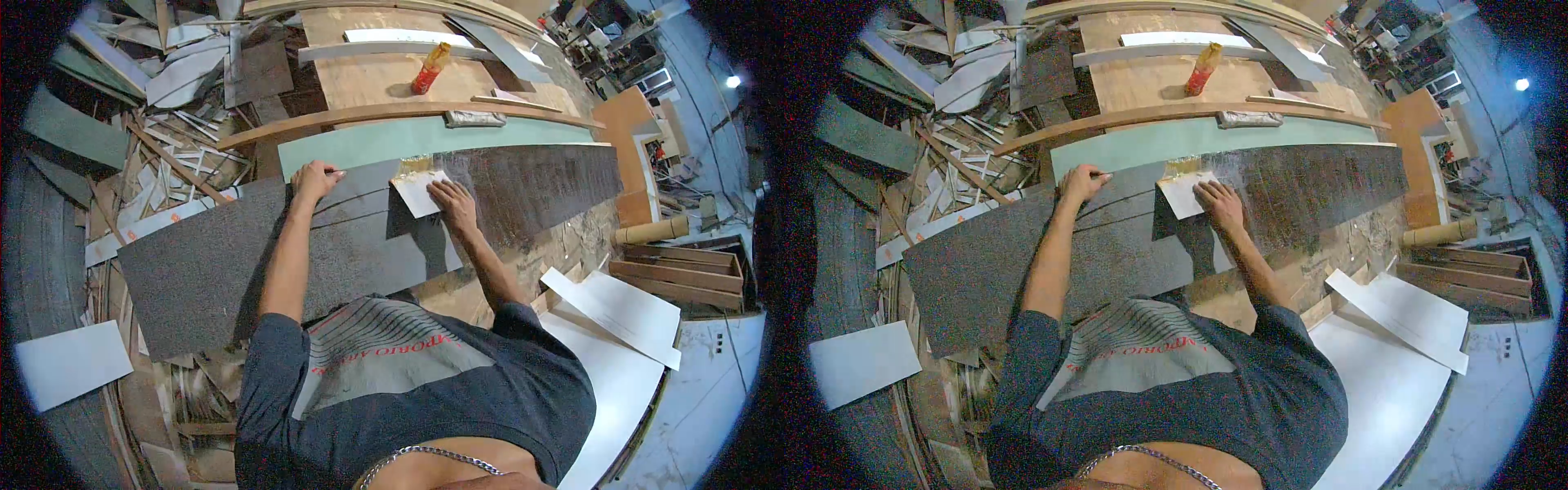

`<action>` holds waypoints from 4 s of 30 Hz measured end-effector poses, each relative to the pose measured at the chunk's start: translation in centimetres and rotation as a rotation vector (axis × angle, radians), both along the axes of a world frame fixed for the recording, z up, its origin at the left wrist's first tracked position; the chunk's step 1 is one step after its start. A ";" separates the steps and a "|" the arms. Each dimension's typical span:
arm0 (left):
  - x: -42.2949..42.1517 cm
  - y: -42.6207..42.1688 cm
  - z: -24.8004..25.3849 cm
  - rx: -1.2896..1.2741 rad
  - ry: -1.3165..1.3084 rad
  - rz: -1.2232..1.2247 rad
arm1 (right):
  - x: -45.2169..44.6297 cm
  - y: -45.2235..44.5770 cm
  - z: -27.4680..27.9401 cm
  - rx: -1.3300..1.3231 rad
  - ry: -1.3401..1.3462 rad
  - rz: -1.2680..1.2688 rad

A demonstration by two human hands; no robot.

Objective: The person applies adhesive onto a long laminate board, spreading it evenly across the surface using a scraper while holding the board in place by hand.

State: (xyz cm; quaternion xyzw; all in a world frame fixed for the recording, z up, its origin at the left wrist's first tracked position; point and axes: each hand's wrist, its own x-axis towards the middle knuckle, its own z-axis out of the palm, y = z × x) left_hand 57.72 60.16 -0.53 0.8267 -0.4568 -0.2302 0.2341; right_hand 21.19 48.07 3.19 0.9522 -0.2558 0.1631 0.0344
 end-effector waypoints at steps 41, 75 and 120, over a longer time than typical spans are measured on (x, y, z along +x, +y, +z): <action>-0.1 -0.5 -1.9 -0.004 -0.033 -0.032 | -2.9 -2.7 4.7 0.362 0.561 -0.093; 2.0 1.7 3.3 -0.097 -0.020 -0.300 | -4.8 10.0 3.6 0.302 -0.506 -0.160; 10.6 7.4 0.1 -0.084 0.110 -0.371 | 5.1 15.2 5.1 0.297 -0.080 -0.185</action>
